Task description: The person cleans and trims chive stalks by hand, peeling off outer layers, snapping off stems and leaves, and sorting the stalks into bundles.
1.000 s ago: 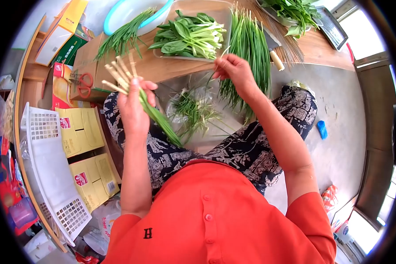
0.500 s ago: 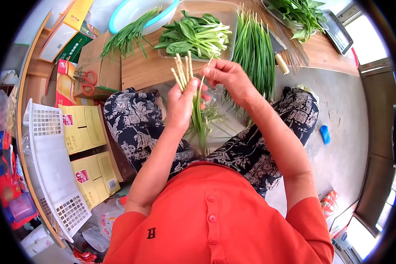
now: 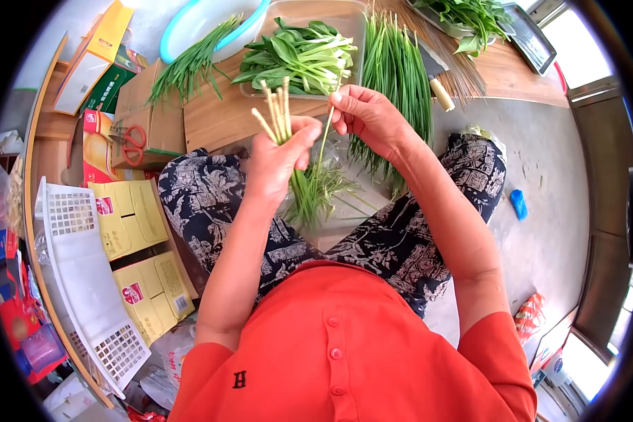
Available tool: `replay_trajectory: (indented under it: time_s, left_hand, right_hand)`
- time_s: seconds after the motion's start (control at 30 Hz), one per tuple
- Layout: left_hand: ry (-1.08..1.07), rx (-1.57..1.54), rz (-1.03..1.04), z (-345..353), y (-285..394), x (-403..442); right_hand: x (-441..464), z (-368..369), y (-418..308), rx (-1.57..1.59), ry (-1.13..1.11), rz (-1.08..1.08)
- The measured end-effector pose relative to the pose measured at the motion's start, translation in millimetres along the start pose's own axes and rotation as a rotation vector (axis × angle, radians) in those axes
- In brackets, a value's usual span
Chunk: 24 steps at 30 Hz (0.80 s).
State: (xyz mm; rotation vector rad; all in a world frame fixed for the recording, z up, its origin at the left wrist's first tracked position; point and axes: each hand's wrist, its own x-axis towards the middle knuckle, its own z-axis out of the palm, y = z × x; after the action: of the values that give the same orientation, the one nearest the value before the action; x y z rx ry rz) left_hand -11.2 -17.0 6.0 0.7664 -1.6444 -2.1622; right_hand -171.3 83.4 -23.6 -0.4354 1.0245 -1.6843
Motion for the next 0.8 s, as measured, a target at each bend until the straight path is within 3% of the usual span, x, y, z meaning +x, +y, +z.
replay_trajectory:
  time_s: [0.13, 0.27, 0.33, 0.57, 0.67, 0.8]
  left_hand:
    - [-0.038, 0.021, -0.005, 6, -5, 3]
    - [0.08, -0.031, 0.032, 7, -4, 3]
    - [0.096, -0.06, 0.072, 3, -5, 5]
    - [0.206, 0.187, 0.188, 1, -12, 5]
    - [0.256, 0.068, 0.225, -6, -14, 9]
    - [0.161, 0.094, 0.157, -3, -8, 5]
  right_hand:
    - [-1, 5, 6, -0.06, -0.033, -0.008]
    - [-12, 20, 0, -0.235, -0.02, -0.014]
    - [-12, 17, 3, -0.312, -0.144, 0.051]
    - [-16, 25, 9, -0.245, -0.162, 0.124]
    - [-17, 26, 8, -0.241, -0.159, 0.135]
    - [-17, 24, 11, -0.277, -0.154, 0.117]
